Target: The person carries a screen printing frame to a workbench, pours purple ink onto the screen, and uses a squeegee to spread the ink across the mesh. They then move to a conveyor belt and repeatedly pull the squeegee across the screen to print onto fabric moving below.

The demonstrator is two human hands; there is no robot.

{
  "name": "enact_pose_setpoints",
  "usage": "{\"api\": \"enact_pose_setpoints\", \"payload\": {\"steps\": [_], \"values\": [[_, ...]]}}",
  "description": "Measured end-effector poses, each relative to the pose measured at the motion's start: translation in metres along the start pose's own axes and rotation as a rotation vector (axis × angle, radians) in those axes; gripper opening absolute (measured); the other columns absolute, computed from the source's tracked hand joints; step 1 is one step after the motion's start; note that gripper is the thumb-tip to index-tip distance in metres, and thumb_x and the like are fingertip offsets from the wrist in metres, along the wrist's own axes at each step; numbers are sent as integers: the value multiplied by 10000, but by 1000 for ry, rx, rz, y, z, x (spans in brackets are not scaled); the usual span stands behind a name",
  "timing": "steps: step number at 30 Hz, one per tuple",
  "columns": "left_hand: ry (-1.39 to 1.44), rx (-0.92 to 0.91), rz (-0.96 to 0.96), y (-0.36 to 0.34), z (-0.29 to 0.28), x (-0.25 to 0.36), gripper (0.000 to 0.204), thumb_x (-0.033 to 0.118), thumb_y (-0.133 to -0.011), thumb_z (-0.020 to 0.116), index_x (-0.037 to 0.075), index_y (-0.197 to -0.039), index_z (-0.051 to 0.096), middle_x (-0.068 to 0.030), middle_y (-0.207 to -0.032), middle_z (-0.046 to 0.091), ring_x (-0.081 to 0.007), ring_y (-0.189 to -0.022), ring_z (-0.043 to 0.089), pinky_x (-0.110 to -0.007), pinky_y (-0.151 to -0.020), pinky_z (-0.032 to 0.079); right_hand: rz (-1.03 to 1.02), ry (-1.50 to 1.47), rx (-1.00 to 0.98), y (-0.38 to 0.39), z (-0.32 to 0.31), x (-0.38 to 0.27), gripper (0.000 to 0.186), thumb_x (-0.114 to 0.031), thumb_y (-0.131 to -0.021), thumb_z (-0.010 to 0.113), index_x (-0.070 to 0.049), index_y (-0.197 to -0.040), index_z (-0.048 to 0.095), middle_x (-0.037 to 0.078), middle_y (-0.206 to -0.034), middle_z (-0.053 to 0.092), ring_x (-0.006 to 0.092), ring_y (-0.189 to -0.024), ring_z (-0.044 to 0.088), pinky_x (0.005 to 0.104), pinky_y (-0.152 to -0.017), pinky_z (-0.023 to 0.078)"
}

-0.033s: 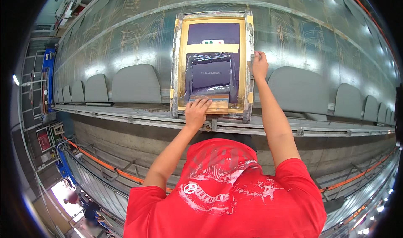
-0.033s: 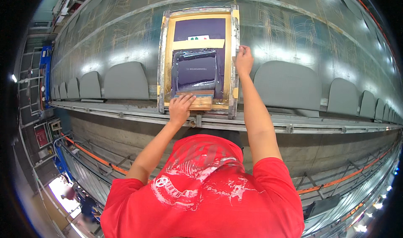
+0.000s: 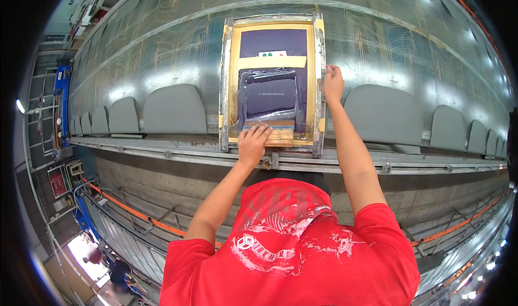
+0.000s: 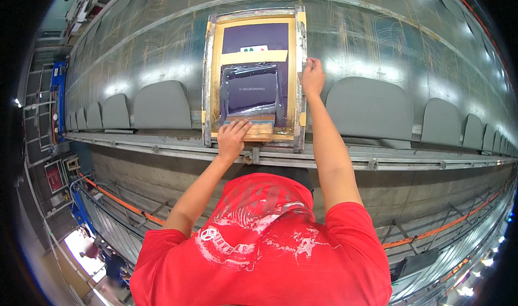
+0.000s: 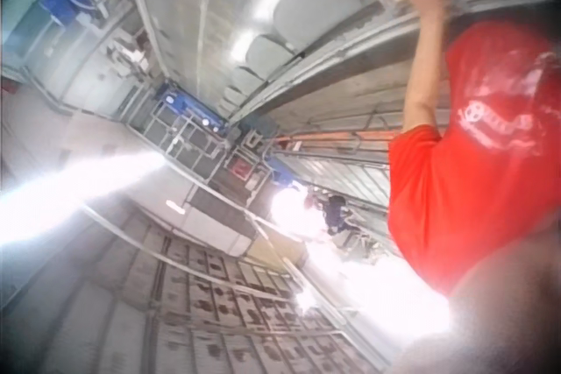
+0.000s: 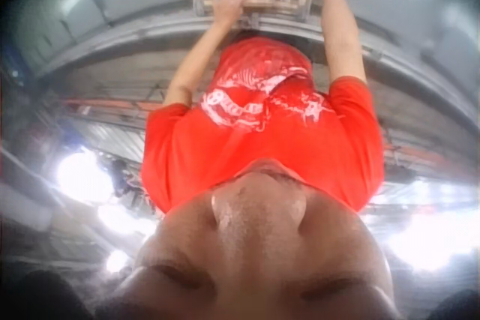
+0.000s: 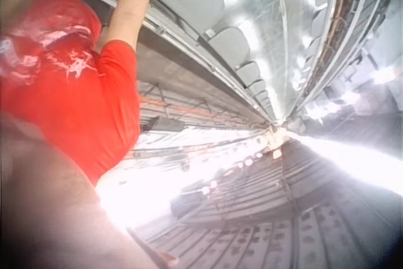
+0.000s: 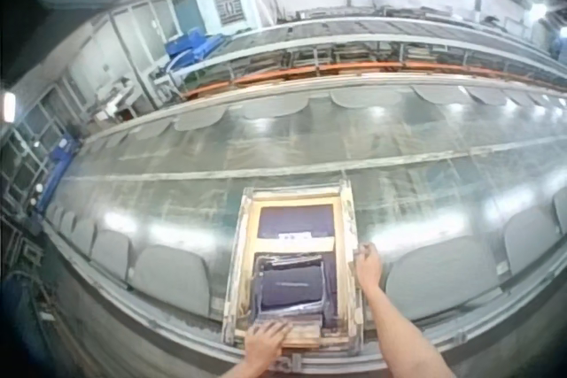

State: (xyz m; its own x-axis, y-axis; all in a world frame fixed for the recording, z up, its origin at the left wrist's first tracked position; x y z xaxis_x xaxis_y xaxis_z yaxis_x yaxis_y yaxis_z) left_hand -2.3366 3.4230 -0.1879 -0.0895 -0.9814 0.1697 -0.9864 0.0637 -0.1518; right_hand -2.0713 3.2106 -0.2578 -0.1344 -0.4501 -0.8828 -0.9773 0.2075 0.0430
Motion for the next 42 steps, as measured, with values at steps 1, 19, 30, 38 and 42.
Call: {"api": "enact_pose_setpoints", "payload": {"steps": [1, 19, 30, 38, 42], "values": [[-27, -2, -3, -7, 3, -5, 526, -8, -711, 627, 187, -1197, 676, 19, -1221, 663, -200, -1145, 598, -399, -908, 419, -19, -9, 20, 4, 0, 0, 260, -301, -981, 541, -87, -1074, 657, 174, -789, 694, 355, -745, 667, 454, -720, 494], [53, 122, -4, -89, 3, -35, 474, -37, -721, 623, 196, -1123, 716, 44, -1157, 700, -155, -1075, 629, -367, -862, 420, 0, 23, 17, -10, -2, 4, 289, -330, -990, 509, -94, -1099, 635, 211, -891, 698, 402, -869, 661, 475, -780, 486], [-39, 0, -78, -50, 17, -32, 517, -37, -692, 626, 183, -1155, 696, 37, -1212, 673, -156, -1147, 597, -402, -881, 409, 3, -15, -78, 5, 17, 3, 278, -308, -985, 529, -81, -1092, 649, 204, -891, 697, 386, -852, 666, 455, -783, 495], [188, 53, -53, 3, -15, -35, 540, -20, -714, 616, 181, -1213, 655, 14, -1256, 648, -171, -1167, 579, -381, -870, 387, -243, -23, 6, 0, 3, -43, 274, -263, -990, 547, -37, -1088, 666, 157, -997, 710, 293, -934, 665, 388, -842, 492], [238, 67, -161, 22, -37, -84, 520, -19, -725, 612, 175, -1204, 658, 11, -1232, 662, -171, -1170, 578, -377, -866, 388, -235, -88, -43, 37, 40, -89, 276, -270, -994, 547, -34, -1086, 658, 152, -980, 705, 284, -912, 661, 380, -830, 489]]}}
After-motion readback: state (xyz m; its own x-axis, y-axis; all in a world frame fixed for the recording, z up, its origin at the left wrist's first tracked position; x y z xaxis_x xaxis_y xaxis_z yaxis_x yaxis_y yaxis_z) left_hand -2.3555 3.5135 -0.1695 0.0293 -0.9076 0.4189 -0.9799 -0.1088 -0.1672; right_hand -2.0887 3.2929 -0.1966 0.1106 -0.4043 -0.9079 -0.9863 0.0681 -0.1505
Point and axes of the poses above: each hand's wrist, its own y-axis away from the middle knuckle, its own z-axis out of the palm, x = y × z, the point moved 9 cm from there along -y, towards the middle knuckle
